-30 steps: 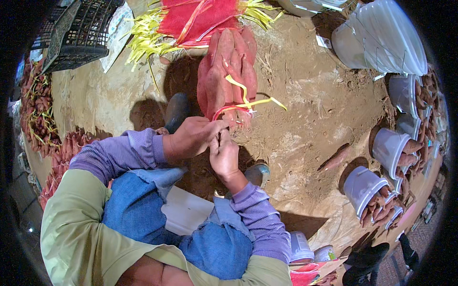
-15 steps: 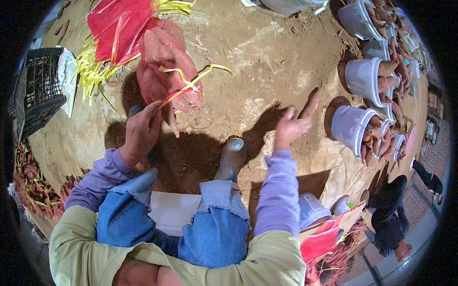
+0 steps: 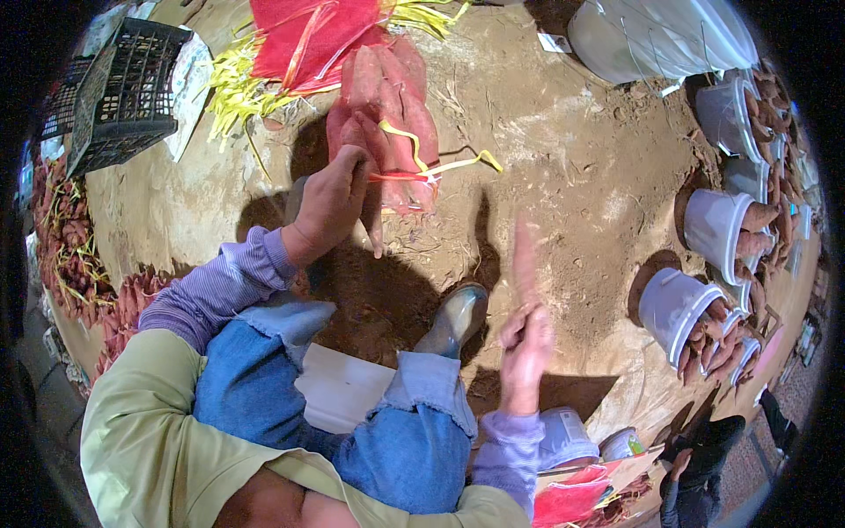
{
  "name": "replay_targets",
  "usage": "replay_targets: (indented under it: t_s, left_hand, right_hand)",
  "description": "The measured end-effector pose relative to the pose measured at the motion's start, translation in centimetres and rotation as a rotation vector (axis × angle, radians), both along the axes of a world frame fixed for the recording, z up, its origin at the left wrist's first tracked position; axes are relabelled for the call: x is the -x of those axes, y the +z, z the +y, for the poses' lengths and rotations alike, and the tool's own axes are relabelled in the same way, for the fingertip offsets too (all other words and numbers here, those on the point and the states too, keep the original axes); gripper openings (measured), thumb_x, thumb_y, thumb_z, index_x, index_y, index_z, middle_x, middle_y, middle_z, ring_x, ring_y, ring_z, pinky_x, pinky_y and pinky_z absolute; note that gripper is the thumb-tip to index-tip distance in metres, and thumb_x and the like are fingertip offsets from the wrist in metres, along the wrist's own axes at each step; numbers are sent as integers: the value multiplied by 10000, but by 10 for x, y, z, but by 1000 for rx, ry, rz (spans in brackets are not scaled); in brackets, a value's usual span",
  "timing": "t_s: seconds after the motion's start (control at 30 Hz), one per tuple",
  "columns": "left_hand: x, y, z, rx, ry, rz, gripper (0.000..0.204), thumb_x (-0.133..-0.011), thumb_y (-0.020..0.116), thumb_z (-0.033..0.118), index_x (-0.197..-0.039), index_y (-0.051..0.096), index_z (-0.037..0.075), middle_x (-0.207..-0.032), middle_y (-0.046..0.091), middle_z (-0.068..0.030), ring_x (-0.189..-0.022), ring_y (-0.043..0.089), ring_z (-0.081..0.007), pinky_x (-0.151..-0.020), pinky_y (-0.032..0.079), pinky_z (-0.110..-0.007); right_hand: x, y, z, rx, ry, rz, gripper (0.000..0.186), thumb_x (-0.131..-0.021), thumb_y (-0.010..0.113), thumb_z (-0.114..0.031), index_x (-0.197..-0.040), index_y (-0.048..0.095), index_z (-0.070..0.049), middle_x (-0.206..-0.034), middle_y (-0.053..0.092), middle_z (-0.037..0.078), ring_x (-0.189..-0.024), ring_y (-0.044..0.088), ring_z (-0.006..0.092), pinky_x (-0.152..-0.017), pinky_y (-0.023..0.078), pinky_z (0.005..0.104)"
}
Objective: The person sits on the ground and repeatedly picks up sweet potatoes, places them into a red mesh bag, and ties the bag with a yellow plastic strip. The person then sets the tied bag aside and repeats the process with additional potatoes.
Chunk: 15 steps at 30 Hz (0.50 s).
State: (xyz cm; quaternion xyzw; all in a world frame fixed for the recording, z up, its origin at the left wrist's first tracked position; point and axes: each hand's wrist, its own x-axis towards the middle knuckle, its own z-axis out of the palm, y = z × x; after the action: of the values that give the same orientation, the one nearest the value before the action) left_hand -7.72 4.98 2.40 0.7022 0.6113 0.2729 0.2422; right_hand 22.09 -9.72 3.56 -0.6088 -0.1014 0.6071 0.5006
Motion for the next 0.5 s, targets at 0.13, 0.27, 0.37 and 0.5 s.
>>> replay_targets:
  t_s: [0.13, 0.27, 0.37, 0.5]
  left_hand:
    - [-10, -4, 1, -43, -155, 40, 189, -808, 615, 86, -994, 594, 66, -837, 623, -160, -754, 635, -349, -626, 520, -382]
    - [-10, -3, 4, 17, -169, 72, 83, -827, 601, 81, -908, 623, 84, -767, 620, -136, -710, 640, -329, -584, 512, -358]
    - [-11, -3, 4, -3, -175, -119, 30, -865, 574, 73, -865, 596, 53, -707, 587, -150, -656, 629, -329, -559, 493, -338]
    - [-13, 2, 1, -19, -280, -127, 147, -855, 602, 99, -983, 552, 46, -813, 615, -151, -734, 648, -316, -604, 512, -340]
  right_hand:
    - [48, 22, -6, 128, 109, 293, 265, -998, 428, -323, -1114, 486, -92, -680, 417, 4, -514, 353, 99, -462, 307, 244]
    - [90, -2, 36, 66, 242, 379, 297, -1010, 395, -307, -1182, 460, -74, -742, 420, 8, -560, 362, 97, -497, 320, 237]
    - [140, -9, 97, 30, 124, 351, 240, -1012, 387, -315, -1015, 471, -90, -717, 422, 4, -535, 342, 99, -485, 294, 252]
    - [168, -30, 180, -11, 46, 309, 243, -1003, 407, -324, -922, 474, -105, -655, 421, -26, -486, 362, 78, -425, 308, 224]
